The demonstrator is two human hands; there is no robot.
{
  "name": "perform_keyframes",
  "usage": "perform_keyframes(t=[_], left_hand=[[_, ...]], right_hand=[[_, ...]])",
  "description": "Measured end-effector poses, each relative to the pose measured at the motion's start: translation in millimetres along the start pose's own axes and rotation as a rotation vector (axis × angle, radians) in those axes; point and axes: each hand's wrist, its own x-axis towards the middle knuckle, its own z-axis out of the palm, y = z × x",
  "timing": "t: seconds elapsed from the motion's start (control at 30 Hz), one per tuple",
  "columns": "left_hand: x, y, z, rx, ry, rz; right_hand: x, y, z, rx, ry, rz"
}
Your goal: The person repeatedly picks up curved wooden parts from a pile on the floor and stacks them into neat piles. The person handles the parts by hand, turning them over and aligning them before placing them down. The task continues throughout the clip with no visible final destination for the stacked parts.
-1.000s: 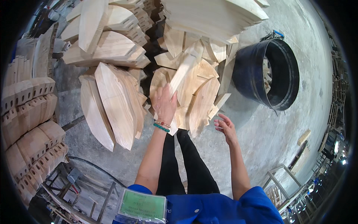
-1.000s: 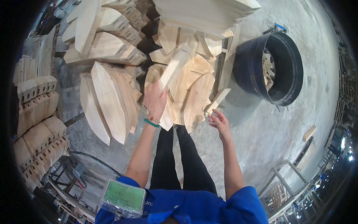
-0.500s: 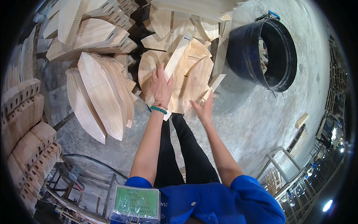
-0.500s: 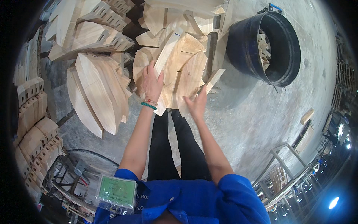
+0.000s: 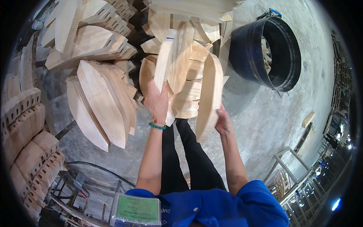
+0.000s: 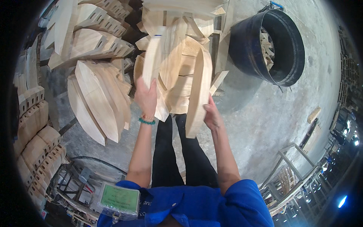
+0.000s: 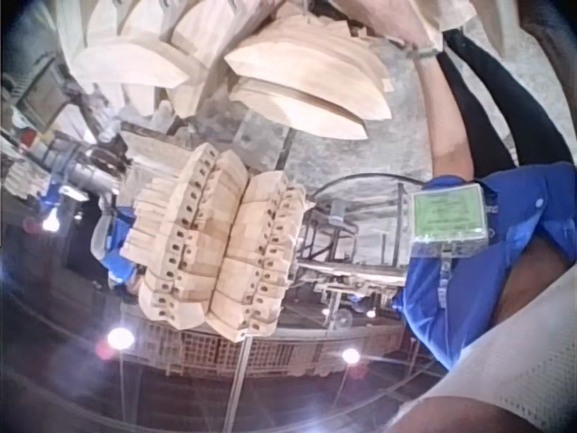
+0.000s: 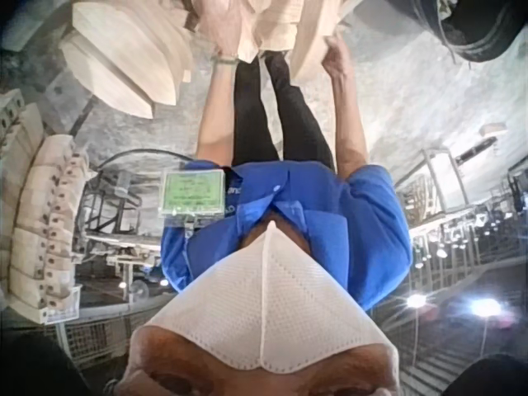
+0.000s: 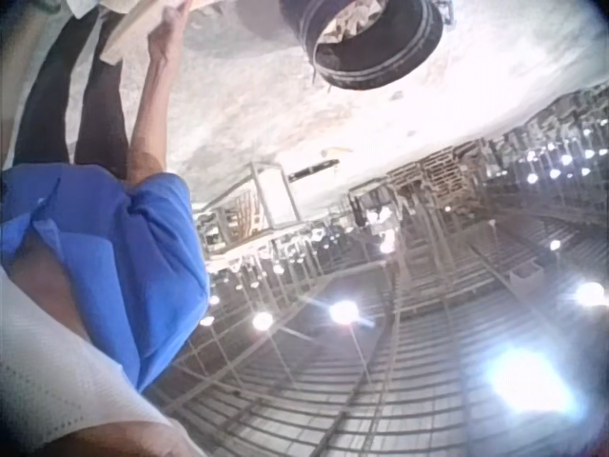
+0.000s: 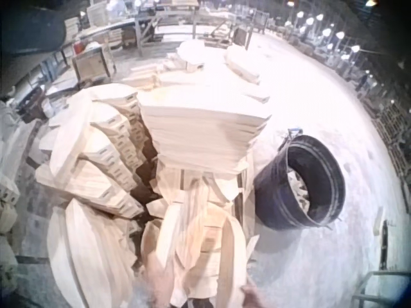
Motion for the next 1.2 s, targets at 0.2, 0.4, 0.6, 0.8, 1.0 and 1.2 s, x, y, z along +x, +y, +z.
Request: perform_keyframes(t=[0.2,0.4,0.6,0.8,1.0,1.2], left_hand=[[-25.8,-0.6,-31.1,-0.164,0.176,0.057],[-30.8,2.8,-17.9,-0.287,0.208,0.139],[-10.3,-27.8,3.5,0.025,0.032,-0.020],[-29.8,-21.0,7.8,-0.142,0.047,-0.057],[-36.0,-5.0,14.5,-0.370,0.151,-0.002],[-7.8,-8.4,29.6,-0.121,-0.055,-0.005]], right_hand=[[9.7,-58.8,33.8,-0.166,-0.283,0.069],[30.7,-29.5,52.5,-0.297,-0.163,-0.161],[57.2,7.8,68.6,-0.268,0.042,-0.123],[49.1,7.6,59.5,-0.380,-0.023,-0.147],[38.3,20.9,44.4,-0.352,-0.006,-0.259],[60.0,39.2,56.7,-0.706,0.081,-0.441]])
